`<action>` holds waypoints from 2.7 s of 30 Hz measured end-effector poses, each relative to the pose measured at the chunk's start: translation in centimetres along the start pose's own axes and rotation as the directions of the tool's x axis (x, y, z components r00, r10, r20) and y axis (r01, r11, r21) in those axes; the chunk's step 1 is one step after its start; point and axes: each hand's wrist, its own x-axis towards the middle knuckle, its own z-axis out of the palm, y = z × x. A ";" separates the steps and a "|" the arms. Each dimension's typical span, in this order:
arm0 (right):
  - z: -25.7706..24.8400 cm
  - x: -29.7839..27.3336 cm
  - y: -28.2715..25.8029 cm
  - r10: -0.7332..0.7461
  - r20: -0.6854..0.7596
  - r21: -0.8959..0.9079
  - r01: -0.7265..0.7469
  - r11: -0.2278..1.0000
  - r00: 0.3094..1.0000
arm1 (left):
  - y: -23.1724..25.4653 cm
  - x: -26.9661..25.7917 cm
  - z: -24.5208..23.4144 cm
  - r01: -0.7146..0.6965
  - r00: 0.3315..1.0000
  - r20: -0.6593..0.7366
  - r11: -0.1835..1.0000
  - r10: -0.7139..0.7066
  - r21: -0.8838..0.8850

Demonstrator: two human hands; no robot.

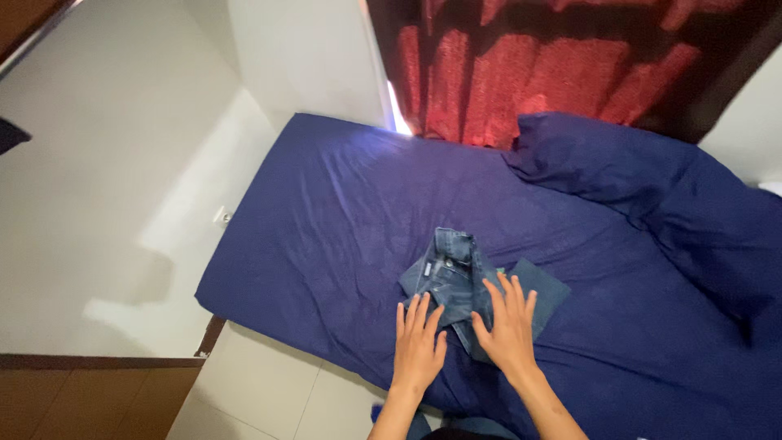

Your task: The person picks up several clothing items including a shirt, jeans, and hoodies from a closet shelf and places them on a bed.

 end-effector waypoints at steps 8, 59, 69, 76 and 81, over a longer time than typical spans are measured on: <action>1.1 1.6 -3.7 -0.048 -0.019 -0.030 0.047 0.998 0.999 | -2.0 0.0 -3.1 0.033 0.997 -0.070 0.999 -0.030 0.040; 8.9 9.4 -33.9 -0.521 0.060 0.455 0.441 0.774 0.852 | -14.9 -6.1 -24.1 0.484 0.701 -0.560 0.871 -0.443 -0.083; 10.0 17.1 -36.8 -0.542 0.068 0.514 0.436 0.739 0.838 | -18.0 2.9 -28.6 0.440 0.762 -0.554 0.896 -0.334 0.064; 13.0 24.6 -41.6 -0.616 0.064 0.583 0.471 0.661 0.785 | -21.2 9.1 -34.3 0.496 0.662 -0.689 0.861 -0.294 0.109; 14.3 29.7 -46.9 -0.704 0.012 0.641 0.535 0.551 0.710 | -22.6 11.5 -39.3 0.590 0.541 -0.798 0.796 -0.266 0.134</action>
